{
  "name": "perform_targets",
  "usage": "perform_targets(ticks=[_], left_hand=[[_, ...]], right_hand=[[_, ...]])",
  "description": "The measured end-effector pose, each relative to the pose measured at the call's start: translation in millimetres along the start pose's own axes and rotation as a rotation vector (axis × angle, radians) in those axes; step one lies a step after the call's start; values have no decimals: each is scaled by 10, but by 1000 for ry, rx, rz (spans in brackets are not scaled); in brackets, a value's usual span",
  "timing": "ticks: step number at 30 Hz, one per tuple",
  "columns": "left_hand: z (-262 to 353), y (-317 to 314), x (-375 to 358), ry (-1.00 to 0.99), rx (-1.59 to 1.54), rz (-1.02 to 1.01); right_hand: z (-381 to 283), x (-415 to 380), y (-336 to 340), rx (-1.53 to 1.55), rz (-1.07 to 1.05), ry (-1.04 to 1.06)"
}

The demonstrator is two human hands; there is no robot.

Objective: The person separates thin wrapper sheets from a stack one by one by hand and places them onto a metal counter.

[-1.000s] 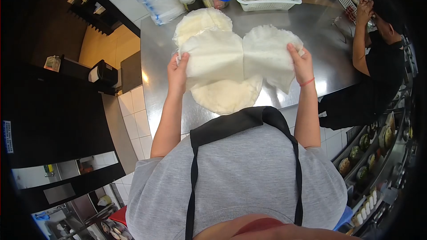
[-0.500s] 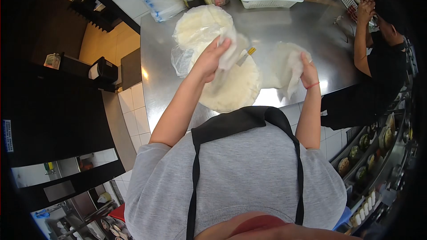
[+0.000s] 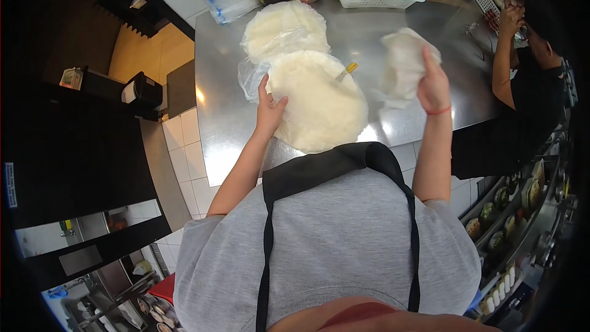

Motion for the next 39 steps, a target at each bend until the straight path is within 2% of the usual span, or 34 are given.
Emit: perform_targets(ticks=[1, 2, 3, 4, 6, 7, 9, 11, 12, 13, 14, 15, 17, 22, 24, 26, 28, 30, 31, 32, 34, 35, 37, 39], left_hand=[[-39, 53, -7, -1, -2, 9], [-32, 58, -14, -96, 114, -37], [-41, 60, -33, -189, 232, -86], [-105, 149, -27, -188, 232, -80], [-509, 178, -46, 216, 117, -286], [-474, 152, -76, 216, 116, -284], [-526, 250, -160, 344, -144, -23], [-802, 263, -100, 433, -600, -116], [-346, 96, -143, 307, -735, -236], [-268, 76, -141, 310, -735, -236], [-375, 152, -141, 454, -516, -109], [-453, 262, -172, 588, -292, 18], [-354, 253, -185, 578, -365, 22], [-352, 189, -156, 594, -441, -37], [-277, 213, -102, 431, -109, -37], [-198, 144, -120, 354, -8, 1], [-145, 87, -130, 270, 92, 45], [-86, 173, -99, -46, 223, 201], [40, 158, -97, -235, 282, 218], [17, 190, -99, -239, 281, 223], [69, 216, -121, -72, 95, 179], [195, 274, -130, -73, 97, 189], [408, 431, -153, 52, 2, 168], [762, 615, -211, 28, 35, 173]], right_hand=[[68, 34, -269, 60, -135, -30], [81, 23, -453, 60, -143, -33], [51, -28, -729, 192, -261, -50], [33, -84, -953, 324, -377, -65], [208, -130, -1110, 353, -398, -151], [348, -164, -1175, 381, -415, -235], [795, -245, -1190, 359, -408, -381], [1327, -315, -1043, 192, -344, -507], [1513, -325, -987, 191, -342, -507], [1728, -356, -919, 49, -356, -536], [1880, -379, -863, -91, -369, -563], [1928, -371, -839, -88, -368, -563], [1960, -322, -737, -322, -395, -479], [1848, 35, -538, -419, -311, -368], [1798, 150, -511, -515, -339, -306], [1784, 195, -504, -581, -365, -318], [1546, 324, -571, -1038, -309, 93], [1337, 468, -682, -1122, -264, 138], [1214, 546, -740, -1206, -210, 172], [1190, 638, -815, -1207, -214, 178], [1065, 829, -1124, -1121, -272, 401], [1075, 948, -1245, -1117, -281, 404], [1024, 1118, -1625, -1086, -376, 608], [1144, 1395, -1895, -1140, -417, 642]])
Point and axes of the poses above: each hand's wrist, its own x-axis towards the middle knuckle, its own y-axis out of the back of the hand, z = x × y, the point moved 8 cm from there along x, towards the middle knuckle, and after that the axes turned 3 degrees about -x, right-handed, at the moved point
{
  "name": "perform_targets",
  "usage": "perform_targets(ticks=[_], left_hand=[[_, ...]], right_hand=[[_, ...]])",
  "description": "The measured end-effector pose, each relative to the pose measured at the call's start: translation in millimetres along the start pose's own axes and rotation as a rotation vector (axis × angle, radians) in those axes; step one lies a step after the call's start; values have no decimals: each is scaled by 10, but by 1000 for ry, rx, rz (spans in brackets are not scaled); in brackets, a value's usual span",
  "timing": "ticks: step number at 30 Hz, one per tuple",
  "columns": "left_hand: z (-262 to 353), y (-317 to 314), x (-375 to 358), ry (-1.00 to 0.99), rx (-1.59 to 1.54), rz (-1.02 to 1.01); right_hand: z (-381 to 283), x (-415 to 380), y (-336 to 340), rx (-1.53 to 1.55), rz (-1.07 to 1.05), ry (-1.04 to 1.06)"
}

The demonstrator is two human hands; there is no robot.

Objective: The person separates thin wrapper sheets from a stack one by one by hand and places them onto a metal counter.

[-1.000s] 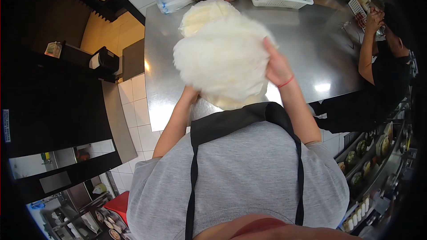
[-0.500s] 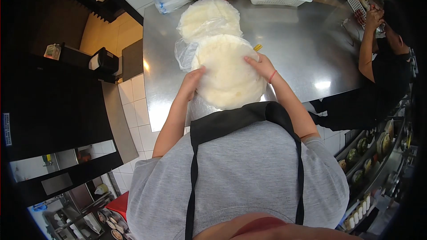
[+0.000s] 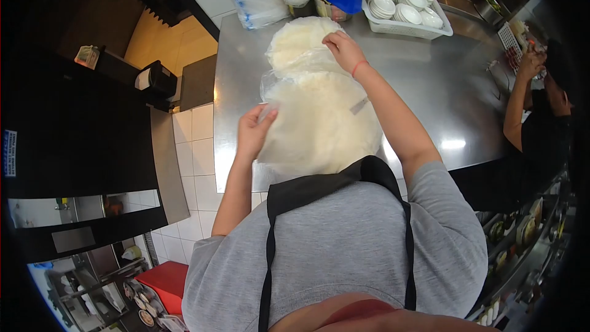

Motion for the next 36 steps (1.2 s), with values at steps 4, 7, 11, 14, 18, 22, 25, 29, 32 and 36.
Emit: perform_targets(ticks=[4, 7, 11, 14, 18, 22, 25, 29, 32, 36], left_hand=[[379, 425, -82, -78, 29, 97], [554, 804, -131, -123, 89, 246], [686, 1262, -62, -145, 84, 384], [852, 1407, 105, -143, 100, 440], [1190, 1359, 419, -265, 264, 515], [1312, 1044, 954, -305, 260, 369], [1436, 368, 1326, -296, 192, 142], [1604, -598, 1705, -326, 55, -182], [1563, -1047, 1872, -164, -366, -369], [1118, -1083, 2305, -111, -482, -383]], right_hand=[[384, 429, -565, -220, -135, -76], [689, 412, -843, -280, -375, -313], [535, 259, -881, -201, -482, -276], [440, 176, -697, -361, -404, -364], [611, 120, -783, -241, -318, -380], [791, 60, -553, -26, -58, -462], [1138, 26, -426, 77, 30, -599], [1418, -29, -414, 23, 85, -559], [1584, -70, -469, 136, 37, -695], [1678, -90, -469, 201, 23, -731]])
Point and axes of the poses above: each hand's wrist, its own x-axis towards the middle knuckle, its own y-axis out of the back of the hand, z = x × y, the point moved 8 cm from there along x, towards the middle knuckle, and after that the axes turned 3 degrees about -x, right-handed, at the moved point
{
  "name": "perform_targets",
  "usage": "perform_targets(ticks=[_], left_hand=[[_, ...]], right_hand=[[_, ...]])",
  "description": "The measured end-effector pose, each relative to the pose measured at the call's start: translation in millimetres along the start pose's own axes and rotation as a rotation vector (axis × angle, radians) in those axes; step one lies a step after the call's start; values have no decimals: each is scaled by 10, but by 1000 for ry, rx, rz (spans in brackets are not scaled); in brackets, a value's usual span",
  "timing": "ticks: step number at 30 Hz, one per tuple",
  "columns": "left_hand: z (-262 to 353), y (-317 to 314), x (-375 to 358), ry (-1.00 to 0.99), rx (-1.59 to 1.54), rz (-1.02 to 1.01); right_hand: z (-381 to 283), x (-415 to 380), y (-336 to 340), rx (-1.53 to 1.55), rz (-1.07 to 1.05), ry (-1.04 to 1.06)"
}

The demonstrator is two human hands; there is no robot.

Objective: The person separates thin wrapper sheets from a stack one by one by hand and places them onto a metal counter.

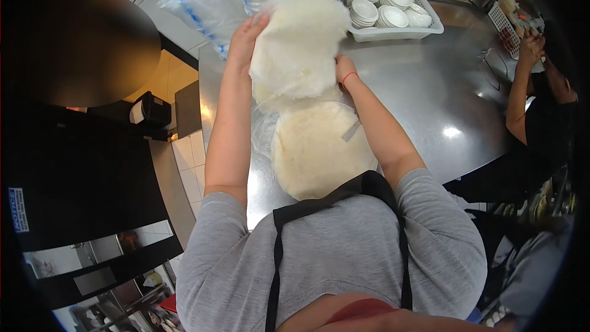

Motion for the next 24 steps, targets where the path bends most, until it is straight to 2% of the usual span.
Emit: perform_targets(ticks=[1, 2, 3, 4, 5, 6, 8, 11, 13, 15, 17, 19, 20, 22, 23, 24], left_hand=[[-235, 239, 67, 69, 70, 35], [-469, 488, 90, 137, 140, 72], [-668, 764, 74, 181, 268, 151], [-832, 1031, 47, 221, 395, 230], [-962, 1216, 4, 223, 397, 230], [-1090, 1400, -59, 253, 398, 252], [-1186, 1559, -32, 279, 400, 265], [-1153, 1620, 12, 195, 580, 209], [-962, 1503, 165, -68, 844, 126], [-917, 1523, 272, -126, 849, 152], [-859, 1452, 235, -177, 852, 189], [-514, 952, -22, -507, 1678, 425], [-514, 846, -53, -509, 1677, 425], [-838, 532, -85, -417, 1531, -29], [-928, 434, -167, -414, 1531, -30], [-1180, 353, -236, -253, 1593, -150]], right_hand=[[50, 47, -11, 25, 51, 45], [344, 156, -245, 640, -39, -150], [309, 104, -213, 643, -37, -155], [173, 31, -100, 390, -5, -82], [46, -26, -25, 135, 24, -9], [16, -35, -15, 135, 25, -9], [-100, -9, 6, -226, 9, 81], [-158, -94, 65, -146, 29, 48], [-134, -93, 42, -171, 61, 67], [-147, -122, 98, -195, 102, 79], [-103, -228, 83, 174, -11, -113], [-121, -289, 124, 171, -10, -105], [-138, -294, 146, 171, -5, -95], [-116, -323, 170, 160, -15, -77], [-123, -340, 176, 150, -26, -51], [-123, -381, 191, 150, -29, -54]])
Point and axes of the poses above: each hand's wrist, its own x-axis towards the middle knuckle, its own y-axis out of the back of the hand, z = x × y, the point moved 8 cm from there along x, towards the middle knuckle, and after that the axes turned 3 degrees about -x, right-handed, at the moved point
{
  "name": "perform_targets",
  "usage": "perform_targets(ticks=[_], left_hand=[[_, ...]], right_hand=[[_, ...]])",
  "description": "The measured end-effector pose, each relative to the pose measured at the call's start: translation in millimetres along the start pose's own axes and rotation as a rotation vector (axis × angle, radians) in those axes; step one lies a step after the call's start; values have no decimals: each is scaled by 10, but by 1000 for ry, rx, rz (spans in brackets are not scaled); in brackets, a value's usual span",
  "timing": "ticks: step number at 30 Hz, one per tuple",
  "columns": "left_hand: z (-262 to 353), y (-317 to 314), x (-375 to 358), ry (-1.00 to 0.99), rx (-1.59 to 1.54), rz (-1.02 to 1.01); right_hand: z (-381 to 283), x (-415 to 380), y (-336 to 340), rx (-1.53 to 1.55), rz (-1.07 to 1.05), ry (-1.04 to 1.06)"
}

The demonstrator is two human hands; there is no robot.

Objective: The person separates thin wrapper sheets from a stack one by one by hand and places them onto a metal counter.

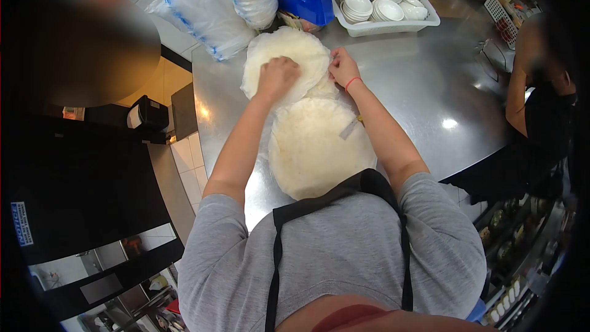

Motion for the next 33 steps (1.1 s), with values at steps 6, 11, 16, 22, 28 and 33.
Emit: perform_targets(ticks=[6, 11, 16, 22, 28, 33], left_hand=[[245, 52, -330, 8, 44, -26], [289, 464, -1024, 173, -128, 61], [124, 391, -2035, 498, -290, 38], [203, 165, -2589, 804, -738, 54], [526, 132, -2472, 783, -1295, 158], [882, 238, -2209, 665, -1431, 163]], right_hand=[[-443, -808, 535, -63, 206, 519], [147, -1286, 744, -383, -180, 164], [228, -1706, 812, -253, -109, 194], [-61, -1967, 457, -277, -92, 390], [-595, -2520, -303, 50, -464, 495], [-729, -2676, -414, 48, -504, 484]])
Point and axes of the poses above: each hand's wrist, its own x-axis towards the middle knuckle, its own y-axis out of the back of the hand, z = x × y, the point moved 8 cm from there along x, towards the middle knuckle, and after that the axes turned 3 degrees about -x, right-handed, at the moved point
